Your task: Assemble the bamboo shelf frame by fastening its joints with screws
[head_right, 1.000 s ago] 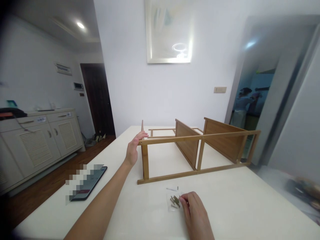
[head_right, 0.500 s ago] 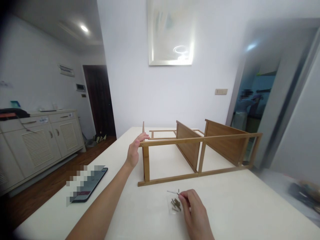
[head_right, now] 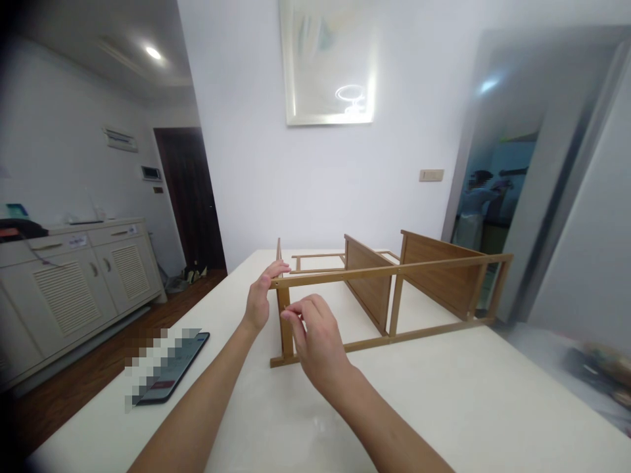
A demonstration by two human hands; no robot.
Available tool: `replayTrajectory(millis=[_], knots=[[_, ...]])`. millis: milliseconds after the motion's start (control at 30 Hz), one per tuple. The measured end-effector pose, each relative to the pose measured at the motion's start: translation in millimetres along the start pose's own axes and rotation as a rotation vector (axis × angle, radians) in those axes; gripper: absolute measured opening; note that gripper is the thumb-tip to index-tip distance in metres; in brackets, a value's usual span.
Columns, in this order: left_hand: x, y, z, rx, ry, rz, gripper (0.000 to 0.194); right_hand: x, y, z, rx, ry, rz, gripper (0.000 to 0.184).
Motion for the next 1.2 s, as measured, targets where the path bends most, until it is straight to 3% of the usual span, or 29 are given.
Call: replayTrajectory(millis=[267, 633, 1033, 1200], knots=[[-0.1, 0, 1, 0.004, -0.016, 0.016, 0.051, 24, -19, -8, -0.049, -0.002, -0.076, 0.015], [-0.8, -1, 2, 0.002, 0.007, 0.006, 0.052, 31, -27, -12, 0.015, 0.016, -0.086, 0.017], [-1.2, 0, 5, -0.012, 0.014, 0.005, 0.051, 41, -32, -4, -0.113, 0.205, -0.079, 0.023], [-0.2, -1, 4, -0.011, 0.014, 0.011, 0.051, 39, -29, -9, -0.059, 0.142, -0.098, 0.018]])
Point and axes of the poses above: each hand's wrist, its own y-axis away from the middle knuckle, its own x-axis out of the palm, z = x × y, the point moved 10 cm from there along -y, towards the middle knuckle, and after that the axes turned 6 degrees about -z, right-handed, at the moved point
